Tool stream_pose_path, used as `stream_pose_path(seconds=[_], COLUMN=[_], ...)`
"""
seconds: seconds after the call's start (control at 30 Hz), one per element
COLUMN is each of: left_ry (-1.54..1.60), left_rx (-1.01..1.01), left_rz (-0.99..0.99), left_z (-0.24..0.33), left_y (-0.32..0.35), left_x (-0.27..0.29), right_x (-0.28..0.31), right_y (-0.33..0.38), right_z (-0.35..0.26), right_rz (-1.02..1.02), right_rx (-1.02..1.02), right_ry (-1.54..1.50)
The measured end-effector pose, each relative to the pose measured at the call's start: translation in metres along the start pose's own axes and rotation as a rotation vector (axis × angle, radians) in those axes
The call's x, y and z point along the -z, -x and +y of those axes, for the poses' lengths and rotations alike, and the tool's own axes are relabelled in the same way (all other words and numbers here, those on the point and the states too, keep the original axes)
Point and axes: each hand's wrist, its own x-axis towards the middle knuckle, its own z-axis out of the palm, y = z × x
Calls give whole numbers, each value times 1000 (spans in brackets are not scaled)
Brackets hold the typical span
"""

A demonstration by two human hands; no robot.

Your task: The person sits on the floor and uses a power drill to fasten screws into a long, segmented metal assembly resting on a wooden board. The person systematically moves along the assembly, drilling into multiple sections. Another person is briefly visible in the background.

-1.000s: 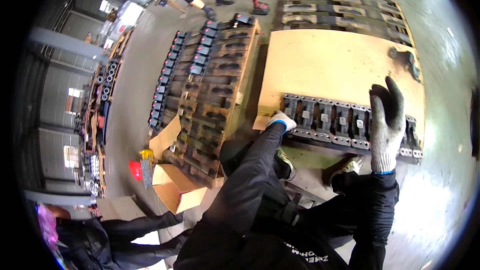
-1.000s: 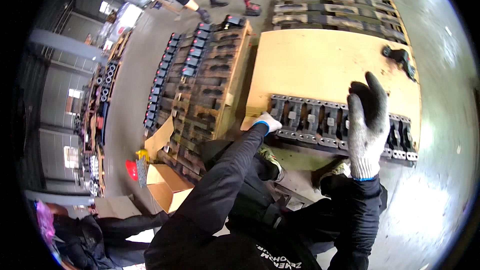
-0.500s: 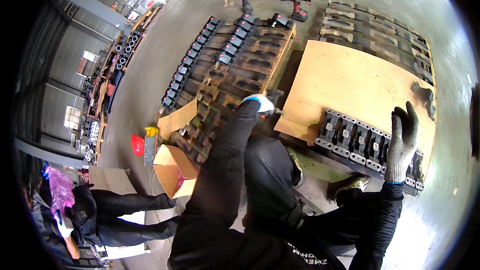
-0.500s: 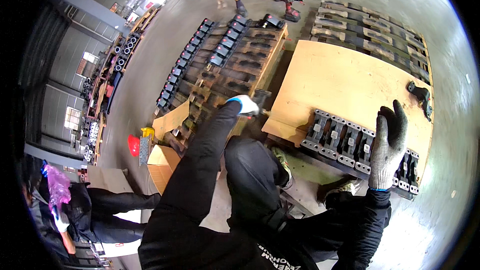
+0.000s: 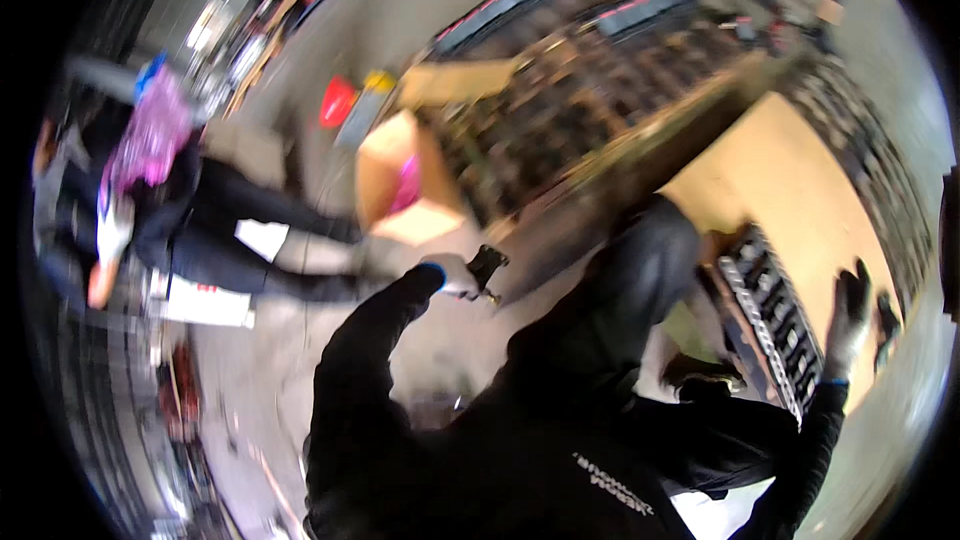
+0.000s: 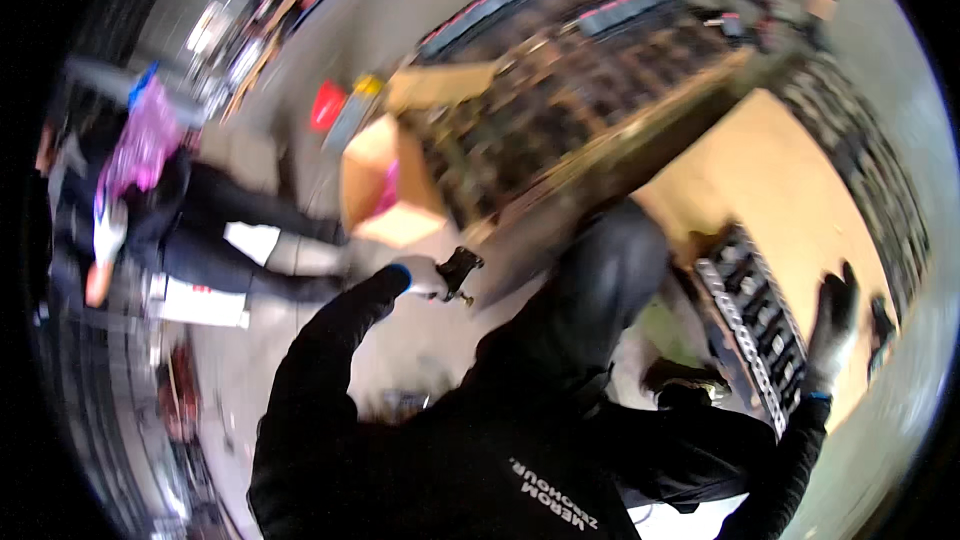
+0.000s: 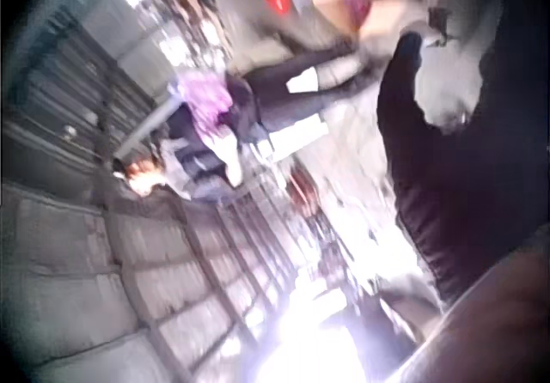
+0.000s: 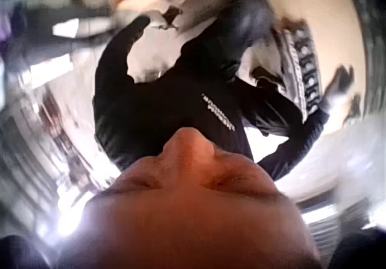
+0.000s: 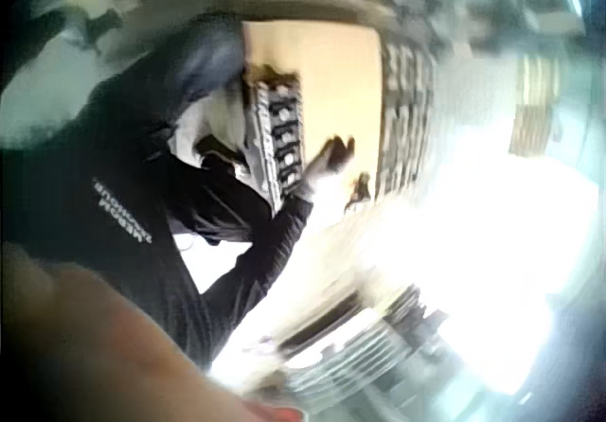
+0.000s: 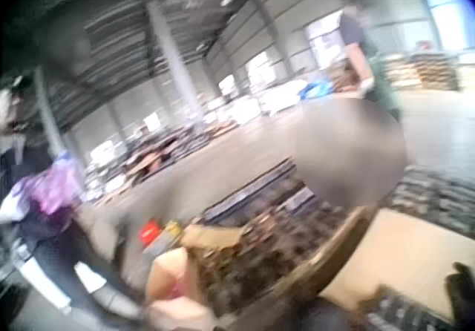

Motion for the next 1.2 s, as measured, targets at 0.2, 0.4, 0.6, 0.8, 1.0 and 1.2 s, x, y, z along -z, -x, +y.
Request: stream_pose_path(seconds=[0.2, 0.4, 0.6, 0.8, 1.0, 1.2], left_ry=[514, 102, 1124, 2198, 2122, 2554], left_rx=[335, -21, 427, 852, 1043, 234], left_rz=[-169, 121, 240, 202, -123, -562], left_z=[-113, -197, -193, -135, -71, -124], left_y=[87, 114, 135, 127, 77, 95], left_x=[-163, -383, -522, -545, -504, -604], right_x=[-8, -26, -50, -35, 1, -13], right_y=[-8, -36, -36, -26, -19, 23], right_z=[78, 102, 110, 96, 61, 58], right_rz=[-229, -534, -583, -527, -533, -532], right_rx=[-142, 244, 26, -128, -50, -80], right_ry=[-1, 430, 212, 177, 352, 423])
